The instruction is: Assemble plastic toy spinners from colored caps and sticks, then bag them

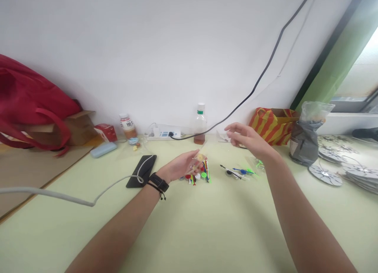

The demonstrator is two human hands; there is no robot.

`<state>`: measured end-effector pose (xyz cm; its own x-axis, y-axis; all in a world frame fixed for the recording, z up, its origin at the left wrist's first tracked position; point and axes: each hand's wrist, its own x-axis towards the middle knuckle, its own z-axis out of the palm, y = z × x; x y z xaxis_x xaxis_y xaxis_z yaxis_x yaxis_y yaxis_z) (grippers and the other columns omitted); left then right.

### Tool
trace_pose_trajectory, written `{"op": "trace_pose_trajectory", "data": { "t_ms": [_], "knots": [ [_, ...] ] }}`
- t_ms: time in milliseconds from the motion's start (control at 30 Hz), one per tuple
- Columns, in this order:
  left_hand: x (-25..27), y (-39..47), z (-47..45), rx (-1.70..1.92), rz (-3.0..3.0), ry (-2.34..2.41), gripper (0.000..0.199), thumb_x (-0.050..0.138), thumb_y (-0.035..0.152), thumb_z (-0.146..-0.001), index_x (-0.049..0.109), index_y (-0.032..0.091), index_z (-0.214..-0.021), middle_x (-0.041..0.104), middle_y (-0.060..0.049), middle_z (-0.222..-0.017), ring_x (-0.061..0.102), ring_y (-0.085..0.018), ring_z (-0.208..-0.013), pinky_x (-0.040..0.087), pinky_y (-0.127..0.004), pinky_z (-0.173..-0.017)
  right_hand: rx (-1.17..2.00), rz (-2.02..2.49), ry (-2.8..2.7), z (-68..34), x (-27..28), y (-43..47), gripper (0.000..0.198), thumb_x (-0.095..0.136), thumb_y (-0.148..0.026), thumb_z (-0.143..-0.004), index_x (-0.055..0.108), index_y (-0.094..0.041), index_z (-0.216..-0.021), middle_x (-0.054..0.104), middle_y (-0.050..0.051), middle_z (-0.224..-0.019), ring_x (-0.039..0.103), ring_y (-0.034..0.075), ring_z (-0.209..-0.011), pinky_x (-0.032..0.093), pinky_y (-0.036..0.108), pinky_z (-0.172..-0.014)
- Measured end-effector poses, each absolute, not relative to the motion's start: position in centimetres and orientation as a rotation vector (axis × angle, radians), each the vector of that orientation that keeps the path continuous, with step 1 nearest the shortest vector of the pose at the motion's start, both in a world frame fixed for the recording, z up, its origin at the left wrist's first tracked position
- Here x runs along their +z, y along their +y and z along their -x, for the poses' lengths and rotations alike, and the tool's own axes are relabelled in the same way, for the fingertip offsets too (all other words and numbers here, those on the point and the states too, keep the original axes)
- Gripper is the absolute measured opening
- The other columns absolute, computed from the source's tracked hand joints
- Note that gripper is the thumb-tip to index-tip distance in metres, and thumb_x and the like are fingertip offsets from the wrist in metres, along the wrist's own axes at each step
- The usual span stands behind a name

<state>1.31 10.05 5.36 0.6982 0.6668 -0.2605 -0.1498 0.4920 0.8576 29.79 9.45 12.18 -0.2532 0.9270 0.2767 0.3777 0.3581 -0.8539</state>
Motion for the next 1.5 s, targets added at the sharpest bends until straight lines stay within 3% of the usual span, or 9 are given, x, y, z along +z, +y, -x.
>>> {"op": "trace_pose_trajectory", "data": {
  "t_ms": [133, 233, 333, 733, 933, 1033, 1167, 1267, 1500],
  "knots": [
    [5.5, 10.2, -0.8, 0.606, -0.953, 0.679, 0.029, 0.068, 0.042, -0.093, 0.07, 0.014, -0.102, 0.071, -0.01, -0.094, 0.069, -0.019, -0.083, 0.054, -0.027, -0.072, 0.546, 1.665, -1.974, -33.5, 9.8, 11.6, 0.023, 0.07, -0.041, -0.083, 0.07, -0.021, -0.094, 0.069, 0.007, -0.099, 0.065, 0.02, -0.085, 0.051, 0.031, -0.073],
    [5.7, 10.1, -0.7, 0.659, -1.084, 0.723, 0.031, 0.076, 0.038, -0.087, 0.07, 0.014, -0.106, 0.073, -0.014, -0.108, 0.072, -0.021, -0.091, 0.055, -0.032, -0.082, 0.72, 2.018, -2.137, -35.4, 7.5, 12.7, 0.022, 0.077, -0.031, -0.074, 0.072, -0.019, -0.091, 0.073, 0.009, -0.097, 0.069, 0.02, -0.075, 0.051, 0.03, -0.067],
    [5.8, 10.0, -0.7, 0.678, -1.187, 0.776, 0.036, 0.082, 0.038, -0.083, 0.072, 0.014, -0.108, 0.074, -0.013, -0.109, 0.07, -0.017, -0.087, 0.054, -0.03, -0.081, 0.827, 2.132, -2.179, -36.0, 5.8, 13.4, 0.018, 0.079, -0.021, -0.067, 0.072, -0.018, -0.083, 0.075, 0.007, -0.085, 0.07, 0.02, -0.07, 0.051, 0.027, -0.062],
    [6.1, 9.7, -0.9, 0.721, -1.368, 0.898, 0.044, 0.088, 0.039, -0.074, 0.073, 0.015, -0.109, 0.075, -0.012, -0.105, 0.071, -0.02, -0.092, 0.053, -0.029, -0.078, 0.712, 2.083, -2.16, -35.9, 5.2, 13.5, 0.015, 0.072, -0.011, -0.065, 0.075, -0.017, -0.08, 0.074, 0.006, -0.07, 0.072, 0.021, -0.069, 0.05, 0.026, -0.06],
    [6.3, 9.7, -0.7, 0.731, -1.458, 0.922, 0.044, 0.089, 0.038, -0.072, 0.073, 0.016, -0.107, 0.075, -0.012, -0.111, 0.073, -0.023, -0.095, 0.055, -0.031, -0.08, 0.279, 2.031, -1.889, -37.2, 8.8, 12.9, 0.02, 0.064, -0.012, -0.078, 0.075, -0.015, -0.095, 0.077, 0.015, -0.103, 0.071, 0.028, -0.099, 0.054, 0.035, -0.086],
    [6.4, 9.7, -0.7, 0.737, -1.515, 0.944, 0.042, 0.088, 0.036, -0.074, 0.073, 0.017, -0.108, 0.075, -0.011, -0.104, 0.073, -0.022, -0.092, 0.055, -0.03, -0.077, 0.077, 1.694, -1.546, -36.4, 11.5, 11.2, 0.017, 0.07, -0.022, -0.08, 0.075, -0.016, -0.095, 0.077, 0.014, -0.094, 0.073, 0.028, -0.089, 0.057, 0.041, -0.088],
    [6.6, 9.4, -0.9, 0.739, -1.592, 0.953, 0.042, 0.086, 0.037, -0.074, 0.073, 0.017, -0.109, 0.075, -0.01, -0.098, 0.073, -0.022, -0.087, 0.054, -0.029, -0.074, 0.297, 1.149, -1.416, -32.9, 14.4, 8.3, 0.026, 0.075, -0.039, -0.083, 0.073, -0.021, -0.101, 0.078, 0.01, -0.095, 0.075, 0.029, -0.087, 0.062, 0.048, -0.084],
    [6.5, 9.3, -1.1, 0.755, -1.651, 0.937, 0.043, 0.085, 0.04, -0.075, 0.072, 0.017, -0.109, 0.075, -0.01, -0.097, 0.072, -0.022, -0.088, 0.054, -0.03, -0.074, 0.434, 1.01, -1.441, -29.9, 15.4, 7.0, 0.035, 0.079, -0.046, -0.079, 0.072, -0.021, -0.102, 0.077, 0.009, -0.093, 0.075, 0.027, -0.085, 0.063, 0.045, -0.084],
    [6.7, 9.2, -1.6, 0.803, -1.685, 0.901, 0.044, 0.086, 0.041, -0.075, 0.071, 0.016, -0.108, 0.076, -0.01, -0.101, 0.072, -0.022, -0.092, 0.056, -0.031, -0.078, 0.446, 1.073, -1.661, -26.9, 14.6, 7.4, 0.022, 0.072, -0.034, -0.082, 0.073, -0.017, -0.096, 0.076, 0.008, -0.086, 0.073, 0.023, -0.08, 0.062, 0.036, -0.076]
  ]
}}
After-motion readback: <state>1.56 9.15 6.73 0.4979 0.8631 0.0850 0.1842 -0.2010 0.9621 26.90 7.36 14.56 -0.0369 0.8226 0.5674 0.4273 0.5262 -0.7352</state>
